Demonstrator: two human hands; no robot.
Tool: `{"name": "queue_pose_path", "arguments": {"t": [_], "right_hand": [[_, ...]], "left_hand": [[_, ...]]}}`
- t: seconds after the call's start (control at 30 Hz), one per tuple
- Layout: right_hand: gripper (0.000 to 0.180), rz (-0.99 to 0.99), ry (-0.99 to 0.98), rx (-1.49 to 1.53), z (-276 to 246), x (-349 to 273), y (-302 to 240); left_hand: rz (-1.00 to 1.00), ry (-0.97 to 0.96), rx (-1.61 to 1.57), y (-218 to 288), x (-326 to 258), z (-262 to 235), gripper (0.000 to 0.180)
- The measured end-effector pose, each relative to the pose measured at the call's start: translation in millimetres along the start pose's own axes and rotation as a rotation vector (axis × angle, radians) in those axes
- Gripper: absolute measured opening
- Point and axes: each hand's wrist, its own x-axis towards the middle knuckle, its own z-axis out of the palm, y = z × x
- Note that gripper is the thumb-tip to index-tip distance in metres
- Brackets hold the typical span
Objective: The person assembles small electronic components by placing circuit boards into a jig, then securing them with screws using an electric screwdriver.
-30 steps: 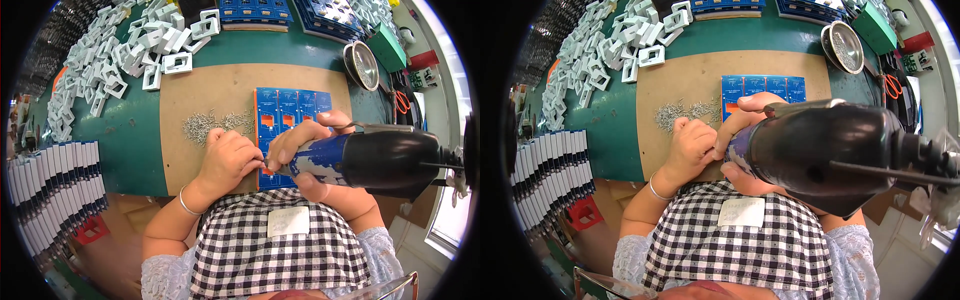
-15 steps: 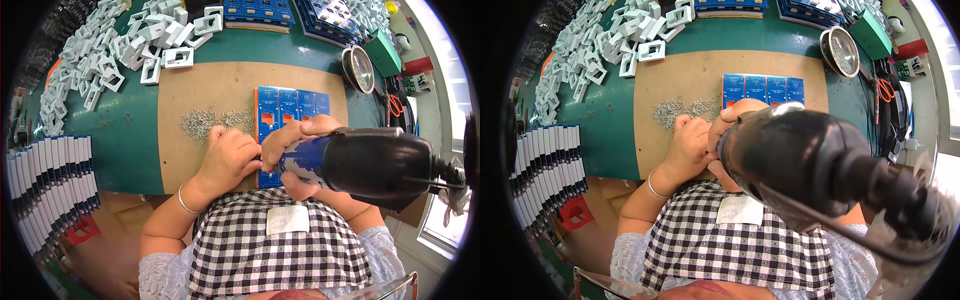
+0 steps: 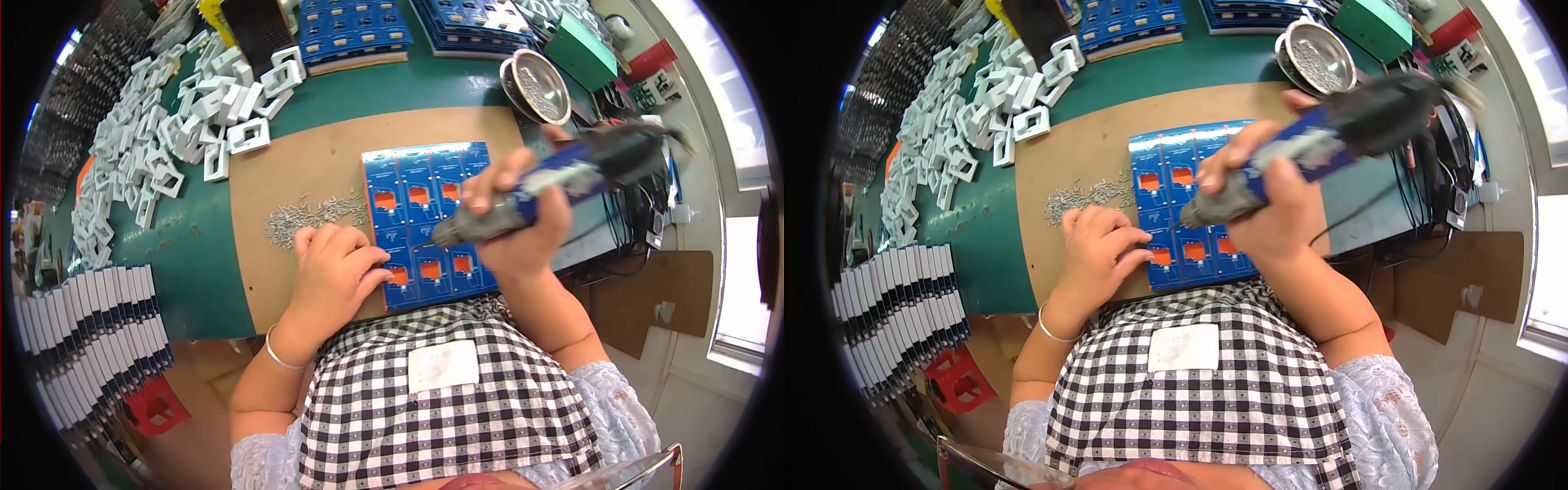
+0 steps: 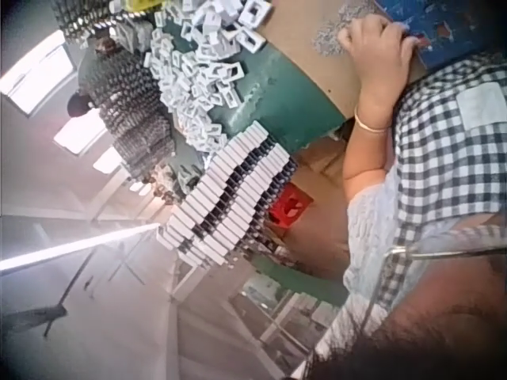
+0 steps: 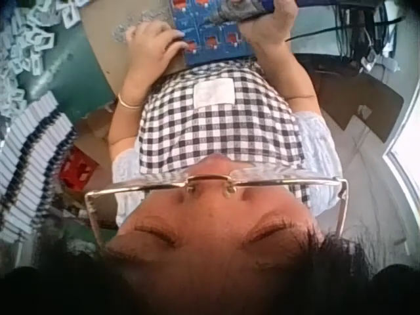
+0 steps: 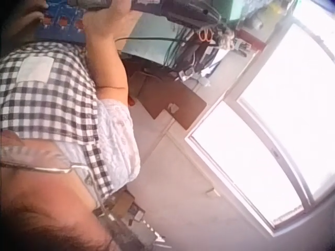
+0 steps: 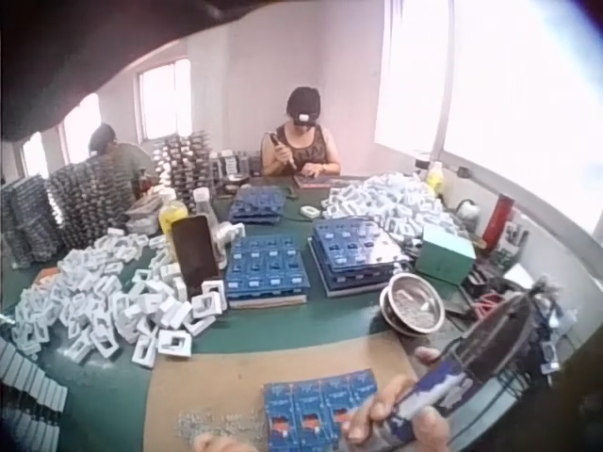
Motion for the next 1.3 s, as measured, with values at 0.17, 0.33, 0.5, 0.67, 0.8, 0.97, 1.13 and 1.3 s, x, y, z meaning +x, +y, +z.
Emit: {"name": "queue_pose_path", "arguments": {"t": [0.17, 0.33, 0.5, 0.67, 0.8, 0.97, 1.13, 1.3], "right_hand": [[0.060, -0.173, 0.133, -0.137, -11.8, 7.6, -44.3], [0.070, -0.187, 0.171, -0.061, -23.7, -3.1, -44.9], [0.073, -0.155, 0.171, -0.062, -26.9, -5.8, -41.1], [0.074, -0.139, 0.165, -0.059, -23.2, -4.2, -40.1], [0.075, -0.115, 0.134, -0.040, -19.8, -6.4, -39.8], [0.077, -0.073, 0.085, -0.077, -9.7, -5.9, -28.4], [0.074, -0.003, 0.080, -0.207, 2.8, -10.9, -24.1], [0.076, 0.042, 0.023, -0.210, 2.9, -12.0, -24.0]], "left_hand": [[0.152, -0.006, -0.014, 29.0, 28.0, 12.8, 0.020], [0.145, -0.075, -0.021, 40.8, 46.9, 33.4, 0.018], [0.196, -0.074, 0.083, 43.2, 45.1, 38.8, 0.015], [0.073, -0.045, -0.110, 29.6, 47.1, 34.7, 0.010], [0.029, 0.024, -0.168, 1.4, 33.4, 5.6, 0.011], [0.091, -0.004, -0.067, -7.2, 12.0, 5.5, 0.016], [0.137, 0.028, -0.042, -1.4, 14.0, 16.4, 0.017], [0.207, 0.013, 0.043, 5.9, 20.0, 18.3, 0.019]]}}
